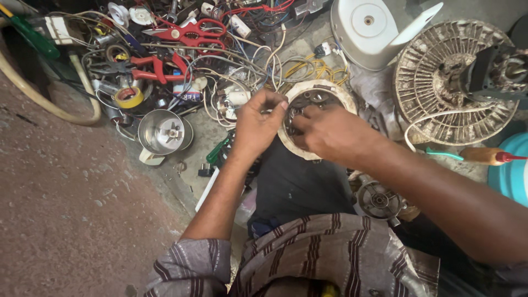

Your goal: The person sorts through small metal parts in a bowl and then picks up a fan motor assembly. They manipulate the motor housing and internal components with their hands, appearing to inspect or adjust the mechanism.

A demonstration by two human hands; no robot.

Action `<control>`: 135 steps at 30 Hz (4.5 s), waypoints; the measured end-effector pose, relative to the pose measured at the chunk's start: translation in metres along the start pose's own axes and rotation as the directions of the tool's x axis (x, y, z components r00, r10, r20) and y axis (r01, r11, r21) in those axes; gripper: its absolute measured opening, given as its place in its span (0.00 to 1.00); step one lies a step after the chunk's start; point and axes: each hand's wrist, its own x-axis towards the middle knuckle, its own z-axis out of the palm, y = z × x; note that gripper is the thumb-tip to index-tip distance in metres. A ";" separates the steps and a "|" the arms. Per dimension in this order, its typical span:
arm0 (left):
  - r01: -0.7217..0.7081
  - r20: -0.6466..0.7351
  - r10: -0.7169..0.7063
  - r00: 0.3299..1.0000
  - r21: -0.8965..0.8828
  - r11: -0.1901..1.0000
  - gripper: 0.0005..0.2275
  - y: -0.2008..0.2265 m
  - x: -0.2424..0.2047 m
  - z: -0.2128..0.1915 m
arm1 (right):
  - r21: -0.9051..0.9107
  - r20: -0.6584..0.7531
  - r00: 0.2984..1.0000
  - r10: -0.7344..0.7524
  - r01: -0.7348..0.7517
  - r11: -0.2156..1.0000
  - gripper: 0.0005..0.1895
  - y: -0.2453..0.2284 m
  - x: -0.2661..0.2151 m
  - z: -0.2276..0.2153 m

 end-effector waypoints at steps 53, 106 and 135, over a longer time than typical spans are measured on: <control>0.288 0.068 -0.286 0.956 -0.415 0.863 0.08 0.047 -0.029 0.066 | 0.923 0.141 0.536 0.832 0.232 -0.306 0.11 -0.016 -0.061 0.057; -0.298 0.172 0.283 0.943 0.818 0.493 0.22 0.053 -0.012 0.030 | 0.817 -0.179 0.186 0.966 -0.518 0.251 0.15 0.154 -0.256 0.006; 0.315 -0.110 -0.301 0.947 0.157 0.936 0.15 -0.039 0.001 -0.003 | 0.535 -0.197 0.207 0.958 -0.796 0.281 0.15 0.167 -0.245 0.014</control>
